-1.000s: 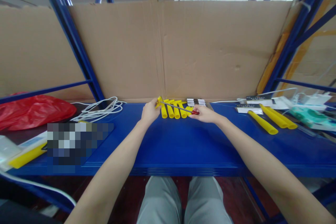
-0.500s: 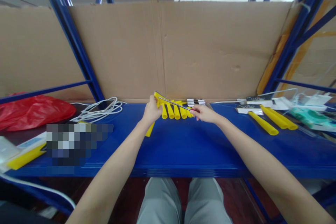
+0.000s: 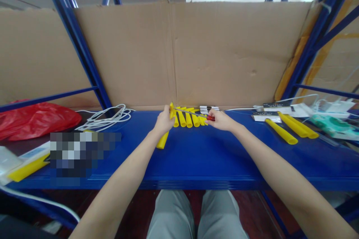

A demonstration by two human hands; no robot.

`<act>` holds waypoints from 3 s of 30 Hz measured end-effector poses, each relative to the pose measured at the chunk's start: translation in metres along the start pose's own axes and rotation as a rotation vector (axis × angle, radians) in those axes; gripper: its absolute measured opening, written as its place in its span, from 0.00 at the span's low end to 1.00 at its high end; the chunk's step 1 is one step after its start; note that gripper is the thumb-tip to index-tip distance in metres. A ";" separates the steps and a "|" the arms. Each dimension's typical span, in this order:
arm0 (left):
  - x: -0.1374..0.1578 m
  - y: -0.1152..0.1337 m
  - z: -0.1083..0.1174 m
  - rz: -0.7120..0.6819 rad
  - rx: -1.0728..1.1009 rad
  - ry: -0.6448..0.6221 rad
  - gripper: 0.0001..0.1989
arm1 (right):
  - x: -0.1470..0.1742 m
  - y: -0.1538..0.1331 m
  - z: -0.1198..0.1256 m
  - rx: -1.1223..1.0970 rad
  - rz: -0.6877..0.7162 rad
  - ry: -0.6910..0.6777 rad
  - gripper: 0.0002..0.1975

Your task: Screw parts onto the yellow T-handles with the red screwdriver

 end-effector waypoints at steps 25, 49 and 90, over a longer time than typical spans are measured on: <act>-0.001 -0.003 -0.005 0.031 -0.012 -0.071 0.20 | -0.001 -0.007 0.002 0.231 -0.064 -0.080 0.06; -0.001 -0.002 -0.005 -0.042 0.032 -0.109 0.21 | 0.004 0.002 0.007 0.166 -0.015 -0.123 0.07; 0.003 0.002 -0.006 -0.060 -0.060 -0.126 0.17 | 0.013 0.013 -0.002 -0.223 -0.162 -0.188 0.13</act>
Point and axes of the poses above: each hand's wrist, its own x-axis away from the middle knuckle, its own z-axis out of the back of the hand, y = z × x, the point moved 2 cm from there along -x, towards the middle knuckle, and after that the axes turned 4 degrees about z, right-handed, at the moved point
